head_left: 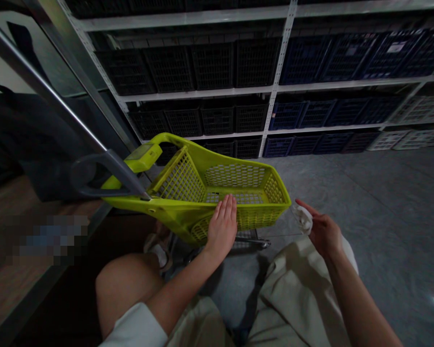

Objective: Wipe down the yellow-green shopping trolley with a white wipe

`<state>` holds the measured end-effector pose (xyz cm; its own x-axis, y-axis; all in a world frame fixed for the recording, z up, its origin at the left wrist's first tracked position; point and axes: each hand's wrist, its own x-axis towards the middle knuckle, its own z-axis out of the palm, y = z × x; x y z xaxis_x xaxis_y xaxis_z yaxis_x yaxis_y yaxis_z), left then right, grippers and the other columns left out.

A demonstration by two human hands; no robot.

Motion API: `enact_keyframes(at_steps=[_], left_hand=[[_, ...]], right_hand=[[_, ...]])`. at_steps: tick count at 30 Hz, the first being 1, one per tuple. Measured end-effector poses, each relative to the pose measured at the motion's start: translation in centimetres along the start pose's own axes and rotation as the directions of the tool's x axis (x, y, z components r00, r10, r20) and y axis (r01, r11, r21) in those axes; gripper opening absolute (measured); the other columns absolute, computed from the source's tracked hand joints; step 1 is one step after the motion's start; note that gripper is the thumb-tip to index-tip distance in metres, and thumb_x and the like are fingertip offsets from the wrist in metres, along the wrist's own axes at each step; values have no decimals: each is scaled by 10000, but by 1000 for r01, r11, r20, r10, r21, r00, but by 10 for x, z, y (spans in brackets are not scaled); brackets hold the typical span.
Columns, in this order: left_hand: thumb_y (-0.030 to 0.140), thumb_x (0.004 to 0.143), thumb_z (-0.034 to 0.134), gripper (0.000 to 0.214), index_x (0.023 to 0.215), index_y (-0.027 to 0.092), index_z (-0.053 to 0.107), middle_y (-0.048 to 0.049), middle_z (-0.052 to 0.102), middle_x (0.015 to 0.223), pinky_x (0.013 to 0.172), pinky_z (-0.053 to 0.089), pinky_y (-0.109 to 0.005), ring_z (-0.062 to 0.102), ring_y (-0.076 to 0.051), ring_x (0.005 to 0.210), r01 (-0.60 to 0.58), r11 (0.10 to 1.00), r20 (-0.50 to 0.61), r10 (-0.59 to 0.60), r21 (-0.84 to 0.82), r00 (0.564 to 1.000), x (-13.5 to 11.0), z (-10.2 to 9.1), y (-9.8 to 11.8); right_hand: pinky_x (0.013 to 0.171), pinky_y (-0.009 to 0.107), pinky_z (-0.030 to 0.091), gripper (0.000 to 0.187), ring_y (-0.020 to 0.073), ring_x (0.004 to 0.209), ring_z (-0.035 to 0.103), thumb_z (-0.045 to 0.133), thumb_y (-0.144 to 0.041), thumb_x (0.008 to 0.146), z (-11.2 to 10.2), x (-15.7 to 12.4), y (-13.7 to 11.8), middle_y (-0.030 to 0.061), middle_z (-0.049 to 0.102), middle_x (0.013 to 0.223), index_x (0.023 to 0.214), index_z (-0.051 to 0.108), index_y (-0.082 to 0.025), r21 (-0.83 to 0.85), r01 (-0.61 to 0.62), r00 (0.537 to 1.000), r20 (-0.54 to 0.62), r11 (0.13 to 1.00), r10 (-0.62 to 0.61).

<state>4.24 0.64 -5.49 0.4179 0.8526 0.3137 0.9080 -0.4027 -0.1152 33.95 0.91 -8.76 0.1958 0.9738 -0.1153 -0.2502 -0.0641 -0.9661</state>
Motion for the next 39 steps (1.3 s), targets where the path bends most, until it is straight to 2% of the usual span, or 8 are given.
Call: enact_keyframes(at_steps=[7,15,18,20,22,25,31,39], left_hand=[[185,925,411,690,1546,9,166,-203,284,1601,1237,220,-437,192,-261,1515,3,1000,-30,-4,-27,1000,-1,4,0],[189,945,398,633,1519,-23,239,-206,269,1606,1238,218,-412,202,-265,1513,4,1000,11,-4,11,1000,-1,1,0],[187,944,399,621,1513,-20,259,-205,280,1602,1236,225,-414,217,-265,1508,3,1000,3,-3,13,1000,-1,1,0],[187,941,404,622,1512,-17,264,-203,287,1599,1236,226,-415,221,-265,1507,4,1000,2,-4,13,1000,-1,1,0],[186,939,406,628,1515,-16,259,-201,283,1602,1237,225,-414,218,-263,1509,6,1000,4,-6,15,1000,0,1,0],[185,938,403,628,1514,-18,258,-199,272,1607,1240,215,-411,212,-265,1511,6,1000,14,-7,18,1000,0,0,0],[182,931,399,692,1555,26,145,-188,278,1608,1240,205,-431,188,-251,1518,7,1000,-17,-8,-23,1000,-1,3,0],[197,944,393,645,1530,-9,218,-191,262,1613,1245,192,-413,192,-261,1516,12,1000,15,-12,-1,1000,0,2,1]], right_hand=[[697,382,566,480,250,752,713,651,-330,689,-3,-7,3,64,758,930,1159,657,-237,-94,8,999,48,996,-3],[503,252,458,316,136,530,554,711,-408,678,16,15,-14,-26,638,665,904,618,-209,-323,156,957,-183,933,-223],[644,320,514,245,189,692,615,638,-358,767,28,28,-20,18,674,796,965,633,-214,-607,367,816,-154,705,-557],[831,374,522,221,236,953,650,556,-267,822,34,32,-14,79,700,1039,1009,664,-218,-717,506,712,34,479,-701],[944,392,491,309,239,1125,623,475,-184,849,34,33,-1,93,677,1206,1078,678,-227,-727,612,675,274,312,-686],[1062,451,407,406,222,1189,615,430,-152,877,28,28,23,75,681,1257,1207,645,-250,-741,641,674,421,199,-607],[1151,603,174,429,261,1465,335,339,-296,983,15,20,38,73,466,1526,1366,531,-312,-829,548,749,427,112,-506],[1156,522,163,415,224,1228,610,330,-315,1011,6,32,41,93,677,1291,1393,490,-283,-850,515,718,357,110,-598]])
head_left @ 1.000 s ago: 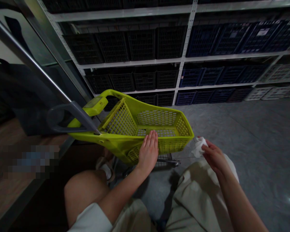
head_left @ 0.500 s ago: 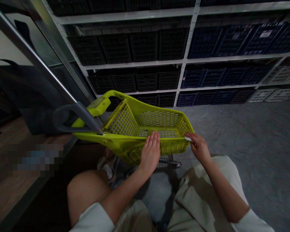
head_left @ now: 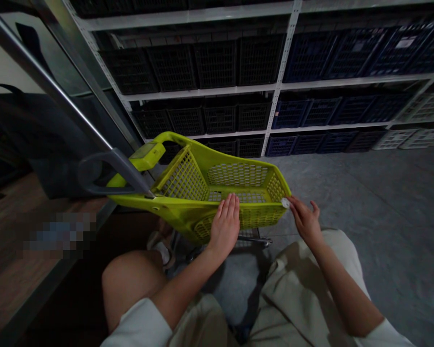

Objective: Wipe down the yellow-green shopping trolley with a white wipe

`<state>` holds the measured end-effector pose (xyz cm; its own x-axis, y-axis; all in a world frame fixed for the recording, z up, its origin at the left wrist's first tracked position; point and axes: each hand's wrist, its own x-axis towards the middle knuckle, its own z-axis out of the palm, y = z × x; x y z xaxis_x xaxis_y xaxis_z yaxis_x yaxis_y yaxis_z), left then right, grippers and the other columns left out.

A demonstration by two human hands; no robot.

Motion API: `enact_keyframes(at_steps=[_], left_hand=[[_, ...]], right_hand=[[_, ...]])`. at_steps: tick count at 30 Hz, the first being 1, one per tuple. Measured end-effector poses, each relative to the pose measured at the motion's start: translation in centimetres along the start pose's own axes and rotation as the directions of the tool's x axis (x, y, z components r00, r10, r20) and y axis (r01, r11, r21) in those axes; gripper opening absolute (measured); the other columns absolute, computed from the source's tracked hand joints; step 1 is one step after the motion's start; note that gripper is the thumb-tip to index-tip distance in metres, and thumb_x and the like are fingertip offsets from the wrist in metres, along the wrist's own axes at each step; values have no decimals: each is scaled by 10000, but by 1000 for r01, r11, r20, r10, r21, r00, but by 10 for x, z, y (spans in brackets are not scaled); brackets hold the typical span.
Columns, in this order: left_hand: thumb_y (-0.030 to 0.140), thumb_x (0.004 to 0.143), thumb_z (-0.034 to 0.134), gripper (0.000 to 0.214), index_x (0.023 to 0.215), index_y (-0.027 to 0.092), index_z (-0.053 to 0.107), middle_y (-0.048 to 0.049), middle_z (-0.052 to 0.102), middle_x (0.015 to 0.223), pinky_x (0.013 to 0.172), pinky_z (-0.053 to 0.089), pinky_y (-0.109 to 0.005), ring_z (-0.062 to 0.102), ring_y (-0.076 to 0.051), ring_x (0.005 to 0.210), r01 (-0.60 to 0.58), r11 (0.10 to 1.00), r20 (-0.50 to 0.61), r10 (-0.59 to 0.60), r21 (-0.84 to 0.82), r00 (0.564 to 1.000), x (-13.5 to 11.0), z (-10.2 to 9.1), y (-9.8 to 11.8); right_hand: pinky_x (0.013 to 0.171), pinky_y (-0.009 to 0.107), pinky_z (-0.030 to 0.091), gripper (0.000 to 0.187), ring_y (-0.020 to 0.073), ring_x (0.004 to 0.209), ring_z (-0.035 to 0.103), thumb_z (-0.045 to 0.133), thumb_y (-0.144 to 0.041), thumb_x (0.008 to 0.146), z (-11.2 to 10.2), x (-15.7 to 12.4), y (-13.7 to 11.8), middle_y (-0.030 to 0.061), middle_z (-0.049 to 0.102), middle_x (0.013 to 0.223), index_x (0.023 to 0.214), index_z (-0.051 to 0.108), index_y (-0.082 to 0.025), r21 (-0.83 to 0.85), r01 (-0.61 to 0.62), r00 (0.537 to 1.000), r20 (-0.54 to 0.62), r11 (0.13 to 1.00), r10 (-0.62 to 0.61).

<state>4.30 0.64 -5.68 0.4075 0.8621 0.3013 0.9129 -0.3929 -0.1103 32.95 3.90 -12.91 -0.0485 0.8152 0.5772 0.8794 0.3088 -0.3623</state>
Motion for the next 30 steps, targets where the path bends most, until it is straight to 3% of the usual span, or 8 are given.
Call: enact_keyframes(at_steps=[3,8,11,15,20,25,30], left_hand=[[194,940,400,650,1527,-19,220,-198,253,1614,1247,189,-415,178,-262,1520,-3,1000,14,3,5,1000,0,0,0],[193,929,407,689,1549,16,164,-186,270,1611,1243,202,-432,176,-259,1519,1,1000,-19,-2,-10,1000,0,1,-1],[200,935,401,684,1547,8,165,-190,261,1613,1244,201,-430,174,-261,1520,9,1000,-11,-9,-8,1000,0,1,0],[196,944,393,652,1534,-9,206,-194,256,1613,1247,195,-419,167,-259,1521,9,1000,8,-9,-8,1000,0,-1,0],[181,945,386,632,1523,-22,229,-199,253,1612,1243,203,-416,195,-269,1514,1,1000,23,-1,12,1000,1,-2,0],[188,935,392,665,1545,17,190,-175,268,1613,1245,194,-418,178,-252,1518,1,1000,-4,-1,3,1000,0,-1,0],[189,942,388,646,1533,-6,214,-186,250,1616,1245,196,-412,172,-256,1520,1,1000,19,-2,26,1000,0,-1,0]], right_hand=[[1153,537,131,397,240,1304,551,316,-289,1010,6,-4,-9,103,653,1326,1335,541,-264,-64,-60,994,-98,996,53],[1165,532,100,460,250,1411,426,384,-297,982,5,-8,-17,125,567,1427,1437,427,-243,-86,26,1000,-9,996,-27],[1167,520,121,459,232,1343,510,363,-231,981,-1,-5,-10,112,611,1377,1434,425,-257,-67,85,996,11,994,-85],[1144,489,219,407,224,1158,637,365,-254,989,-1,-1,-6,129,673,1277,1382,458,-212,7,-19,997,-74,1000,20],[1102,488,291,281,247,1208,607,456,-367,964,-3,1,-9,87,678,1273,1137,652,-263,122,-51,992,-109,991,65],[1140,533,190,332,245,1212,572,413,-352,971,-19,9,-6,52,688,1212,1182,664,-302,182,18,995,89,983,-34],[1006,490,342,399,260,1120,555,365,-318,949,-30,26,6,72,652,1114,1113,728,-297,103,39,981,183,994,-58]])
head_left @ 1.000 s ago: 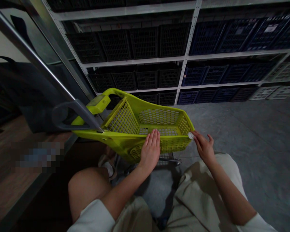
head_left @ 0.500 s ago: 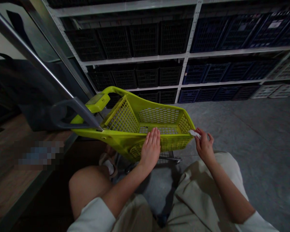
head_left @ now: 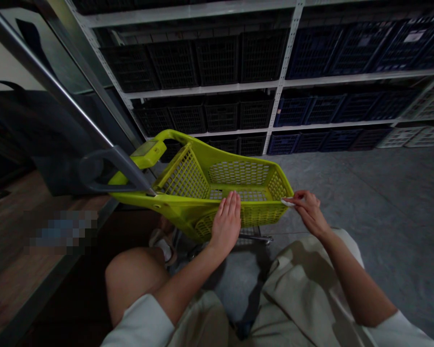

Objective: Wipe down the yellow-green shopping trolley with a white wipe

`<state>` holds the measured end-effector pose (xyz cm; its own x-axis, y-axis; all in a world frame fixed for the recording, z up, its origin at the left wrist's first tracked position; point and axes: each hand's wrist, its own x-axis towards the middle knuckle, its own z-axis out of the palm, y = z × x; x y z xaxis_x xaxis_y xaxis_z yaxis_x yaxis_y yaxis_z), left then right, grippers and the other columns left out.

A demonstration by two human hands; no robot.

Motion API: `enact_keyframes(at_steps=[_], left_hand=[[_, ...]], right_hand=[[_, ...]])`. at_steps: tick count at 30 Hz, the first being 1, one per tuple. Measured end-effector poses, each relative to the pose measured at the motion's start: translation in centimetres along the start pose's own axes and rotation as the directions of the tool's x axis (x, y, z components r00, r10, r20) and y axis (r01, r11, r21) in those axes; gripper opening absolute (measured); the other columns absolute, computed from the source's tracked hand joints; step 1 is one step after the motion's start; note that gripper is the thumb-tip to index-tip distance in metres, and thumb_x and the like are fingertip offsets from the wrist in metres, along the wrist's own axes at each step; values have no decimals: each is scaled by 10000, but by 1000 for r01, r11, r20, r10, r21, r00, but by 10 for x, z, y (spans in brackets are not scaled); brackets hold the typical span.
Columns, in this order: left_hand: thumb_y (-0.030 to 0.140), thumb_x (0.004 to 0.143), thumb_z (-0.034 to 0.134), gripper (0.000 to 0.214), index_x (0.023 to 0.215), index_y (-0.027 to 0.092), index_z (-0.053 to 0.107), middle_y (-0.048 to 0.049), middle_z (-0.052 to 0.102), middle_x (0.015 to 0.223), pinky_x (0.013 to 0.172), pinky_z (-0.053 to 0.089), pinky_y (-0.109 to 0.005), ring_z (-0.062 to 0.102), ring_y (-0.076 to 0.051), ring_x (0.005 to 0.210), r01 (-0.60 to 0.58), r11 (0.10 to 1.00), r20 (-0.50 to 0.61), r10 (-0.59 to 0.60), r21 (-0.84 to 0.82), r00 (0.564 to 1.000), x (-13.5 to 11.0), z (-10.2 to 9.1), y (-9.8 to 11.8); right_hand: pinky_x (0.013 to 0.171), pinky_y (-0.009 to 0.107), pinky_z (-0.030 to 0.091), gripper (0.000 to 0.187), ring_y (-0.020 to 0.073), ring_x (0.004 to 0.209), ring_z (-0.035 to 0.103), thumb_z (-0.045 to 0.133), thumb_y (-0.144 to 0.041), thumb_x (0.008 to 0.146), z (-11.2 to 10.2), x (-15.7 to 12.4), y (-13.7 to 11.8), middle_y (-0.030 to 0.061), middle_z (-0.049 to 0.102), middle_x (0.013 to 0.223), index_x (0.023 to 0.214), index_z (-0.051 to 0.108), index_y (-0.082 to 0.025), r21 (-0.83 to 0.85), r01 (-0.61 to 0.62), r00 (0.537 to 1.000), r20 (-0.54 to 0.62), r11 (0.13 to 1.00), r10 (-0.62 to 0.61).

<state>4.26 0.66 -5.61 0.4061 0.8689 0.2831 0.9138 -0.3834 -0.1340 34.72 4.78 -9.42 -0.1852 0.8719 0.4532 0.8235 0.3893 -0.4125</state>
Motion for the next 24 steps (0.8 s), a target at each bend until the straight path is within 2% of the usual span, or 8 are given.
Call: enact_keyframes(at_steps=[3,6,9,13,16,20,22,24], left_hand=[[190,947,388,638,1528,-16,221,-188,243,1618,1242,208,-412,180,-265,1517,-1,1000,14,1,10,1000,0,0,0],[191,948,388,632,1527,-10,230,-178,250,1617,1241,211,-406,194,-261,1514,1,1000,11,-1,13,1000,1,1,0],[193,948,393,631,1525,-9,236,-180,252,1616,1242,209,-407,198,-259,1513,1,1000,2,-1,16,1000,1,1,0],[189,951,383,626,1525,-12,234,-175,252,1618,1243,208,-403,192,-258,1515,-2,1000,6,2,20,1000,1,0,0],[192,956,374,620,1523,-18,237,-178,250,1618,1243,206,-402,194,-263,1514,-3,1000,26,2,21,1000,1,-2,0],[192,955,376,622,1522,-21,235,-185,243,1619,1243,203,-412,196,-270,1514,0,1000,26,0,15,1000,2,-1,1],[189,954,379,627,1525,-20,227,-187,238,1619,1243,204,-417,195,-268,1514,3,1000,20,-3,12,1000,2,-1,1],[190,954,384,633,1527,-23,218,-192,233,1619,1244,207,-425,194,-270,1515,4,1000,19,-4,6,1000,1,0,1]], right_hand=[[1028,530,303,403,258,1101,590,342,-277,950,-7,16,6,61,693,1074,1096,717,-287,-7,59,992,116,998,-57],[1034,553,311,365,258,1040,642,381,-299,948,-11,32,5,65,721,1098,1206,637,-265,3,79,982,169,997,-79],[955,487,437,359,276,1034,645,508,-417,919,-12,40,0,108,681,1141,1209,597,-226,47,74,993,88,996,-78],[939,419,498,257,260,1060,633,548,-455,923,-7,32,-4,107,654,1100,1005,658,-238,190,96,995,-51,977,-88],[937,421,499,235,249,988,669,611,-469,898,-2,18,-2,61,716,1005,961,693,-258,274,47,995,-95,961,-21],[946,438,486,280,251,940,689,629,-520,875,3,9,-1,43,752,959,927,725,-261,358,-72,993,-63,931,101],[931,414,500,311,241,981,680,570,-522,910,4,11,-3,50,742,1009,992,709,-256,433,-124,987,-39,893,156],[908,387,515,330,225,1001,663,562,-518,913,6,17,-4,56,715,1067,1075,663,-249,472,-145,977,-70,870,201]])
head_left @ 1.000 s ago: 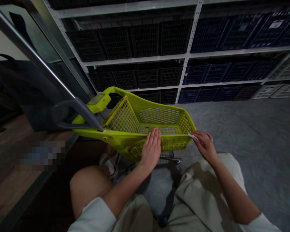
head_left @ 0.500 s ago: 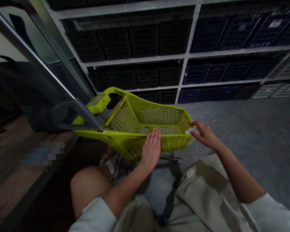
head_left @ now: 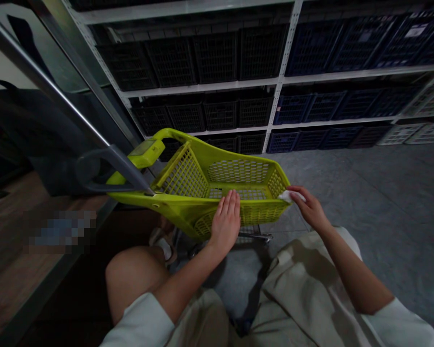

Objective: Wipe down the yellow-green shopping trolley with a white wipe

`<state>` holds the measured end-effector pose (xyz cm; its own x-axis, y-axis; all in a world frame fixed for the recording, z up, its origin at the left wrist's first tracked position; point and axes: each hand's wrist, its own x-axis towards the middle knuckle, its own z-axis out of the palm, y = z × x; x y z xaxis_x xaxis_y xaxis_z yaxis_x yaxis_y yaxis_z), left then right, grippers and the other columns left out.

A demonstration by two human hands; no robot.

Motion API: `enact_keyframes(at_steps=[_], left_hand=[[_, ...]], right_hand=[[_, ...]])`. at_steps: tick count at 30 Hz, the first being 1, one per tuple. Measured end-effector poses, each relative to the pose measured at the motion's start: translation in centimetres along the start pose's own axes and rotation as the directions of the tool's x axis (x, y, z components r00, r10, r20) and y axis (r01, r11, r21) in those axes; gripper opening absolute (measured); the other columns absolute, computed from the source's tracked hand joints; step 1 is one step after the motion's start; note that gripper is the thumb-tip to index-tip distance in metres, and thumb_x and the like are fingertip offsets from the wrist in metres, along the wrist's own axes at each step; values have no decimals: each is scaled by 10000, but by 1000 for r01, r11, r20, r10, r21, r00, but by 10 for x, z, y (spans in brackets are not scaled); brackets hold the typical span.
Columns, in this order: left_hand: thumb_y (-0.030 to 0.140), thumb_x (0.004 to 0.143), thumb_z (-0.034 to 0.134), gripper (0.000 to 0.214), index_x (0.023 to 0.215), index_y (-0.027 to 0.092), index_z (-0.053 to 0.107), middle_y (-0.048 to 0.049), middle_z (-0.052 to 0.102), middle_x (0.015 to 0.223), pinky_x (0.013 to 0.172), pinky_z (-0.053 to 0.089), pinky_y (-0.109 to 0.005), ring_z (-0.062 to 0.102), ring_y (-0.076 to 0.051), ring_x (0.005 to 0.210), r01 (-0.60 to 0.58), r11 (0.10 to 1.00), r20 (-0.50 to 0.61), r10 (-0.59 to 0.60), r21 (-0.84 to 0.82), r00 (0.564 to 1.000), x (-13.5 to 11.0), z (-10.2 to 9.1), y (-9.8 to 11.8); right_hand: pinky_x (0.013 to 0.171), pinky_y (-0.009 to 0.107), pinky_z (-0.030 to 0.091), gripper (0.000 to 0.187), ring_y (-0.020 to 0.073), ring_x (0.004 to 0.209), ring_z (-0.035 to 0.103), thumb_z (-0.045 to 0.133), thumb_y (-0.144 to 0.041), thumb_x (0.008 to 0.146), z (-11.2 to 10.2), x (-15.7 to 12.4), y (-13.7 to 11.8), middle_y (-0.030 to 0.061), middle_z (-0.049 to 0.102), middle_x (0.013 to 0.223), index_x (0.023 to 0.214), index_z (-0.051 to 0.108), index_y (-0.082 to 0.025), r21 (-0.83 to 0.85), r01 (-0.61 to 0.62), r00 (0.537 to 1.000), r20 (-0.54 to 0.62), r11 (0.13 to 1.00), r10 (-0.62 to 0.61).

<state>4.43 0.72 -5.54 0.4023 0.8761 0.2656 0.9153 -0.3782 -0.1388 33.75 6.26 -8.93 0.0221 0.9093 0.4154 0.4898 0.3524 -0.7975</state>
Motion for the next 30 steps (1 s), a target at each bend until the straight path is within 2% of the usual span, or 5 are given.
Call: enact_keyframes(at_steps=[6,16,21,25,30], left_hand=[[192,954,393,638,1529,-19,216,-189,233,1619,1243,210,-422,199,-265,1515,8,1000,12,-8,-6,1000,0,0,0],[186,957,386,634,1529,-23,210,-193,228,1620,1243,208,-422,187,-274,1516,-1,1000,7,1,2,1000,-1,0,0],[183,956,388,635,1529,-25,209,-200,237,1616,1243,207,-425,188,-274,1516,0,1000,5,0,-3,1000,0,-1,1],[185,951,391,637,1530,-15,215,-194,247,1614,1241,214,-427,197,-265,1514,2,1000,-14,-2,-12,1000,-1,1,1],[176,939,394,647,1532,-8,213,-191,256,1614,1244,206,-423,183,-256,1519,2,1000,-28,-2,-18,1000,-1,2,0]], right_hand=[[538,256,484,502,121,601,550,789,-544,688,8,13,5,-3,631,875,1000,554,-228,64,-71,969,-232,995,84],[680,313,495,355,165,719,594,618,-542,850,7,5,10,21,665,876,1036,640,-240,125,-97,991,-81,987,108],[797,391,473,402,226,910,590,671,-556,804,5,10,8,74,628,1081,1054,640,-241,-174,36,990,-130,984,-60],[959,528,340,271,313,1114,507,615,-511,870,1,6,-7,96,561,1227,935,707,-264,-598,181,953,-91,781,-290],[879,465,422,339,293,1024,503,554,-430,918,1,2,-17,143,527,1155,1178,658,-239,-656,247,937,-25,713,-347]])
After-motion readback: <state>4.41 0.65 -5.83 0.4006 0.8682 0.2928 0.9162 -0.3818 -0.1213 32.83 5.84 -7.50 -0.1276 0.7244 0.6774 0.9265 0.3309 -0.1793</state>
